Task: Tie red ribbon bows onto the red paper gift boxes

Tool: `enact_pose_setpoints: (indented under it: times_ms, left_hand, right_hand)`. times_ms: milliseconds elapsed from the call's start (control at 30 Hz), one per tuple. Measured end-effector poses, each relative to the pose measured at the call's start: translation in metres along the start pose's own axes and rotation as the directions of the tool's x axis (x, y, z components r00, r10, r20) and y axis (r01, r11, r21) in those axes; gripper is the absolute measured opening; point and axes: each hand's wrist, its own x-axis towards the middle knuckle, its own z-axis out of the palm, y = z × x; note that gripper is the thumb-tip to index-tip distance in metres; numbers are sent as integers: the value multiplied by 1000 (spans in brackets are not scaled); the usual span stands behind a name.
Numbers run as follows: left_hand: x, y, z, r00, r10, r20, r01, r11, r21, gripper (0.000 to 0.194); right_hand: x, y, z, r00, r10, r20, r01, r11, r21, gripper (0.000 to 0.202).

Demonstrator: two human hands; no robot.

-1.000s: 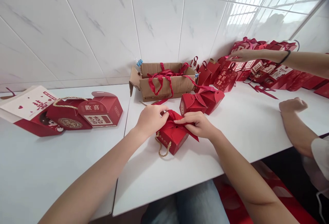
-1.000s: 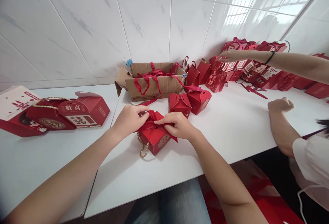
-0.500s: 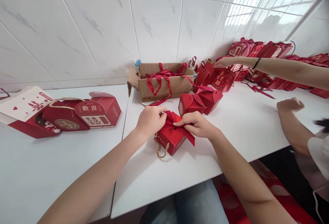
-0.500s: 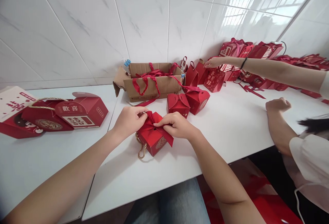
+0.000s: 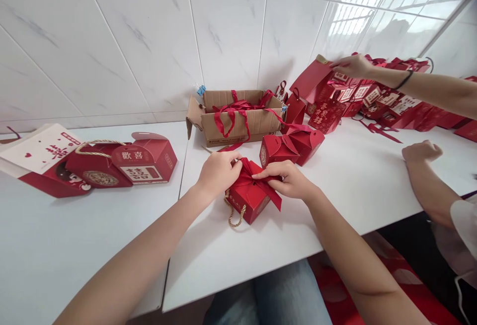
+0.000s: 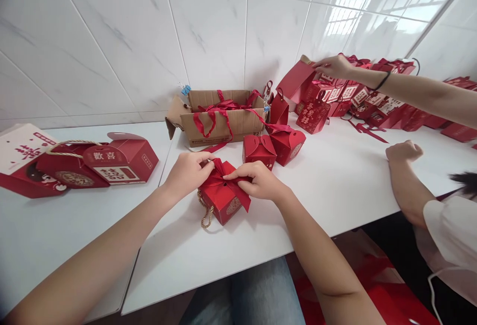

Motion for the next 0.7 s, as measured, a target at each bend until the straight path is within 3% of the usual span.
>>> enact_pose_setpoints:
  times_ms: [433,700]
  left_hand:
    - [3,0,-21,980,-68,188,92,988,-122,20]
    - [4,0,-33,982,-116,148,125,991,-55,18]
  right_hand:
    - [-1,3,3,982,53,-182,-68,995,-78,42]
    - [-1,6,1,958,-3,-285,-13,998,-55,50]
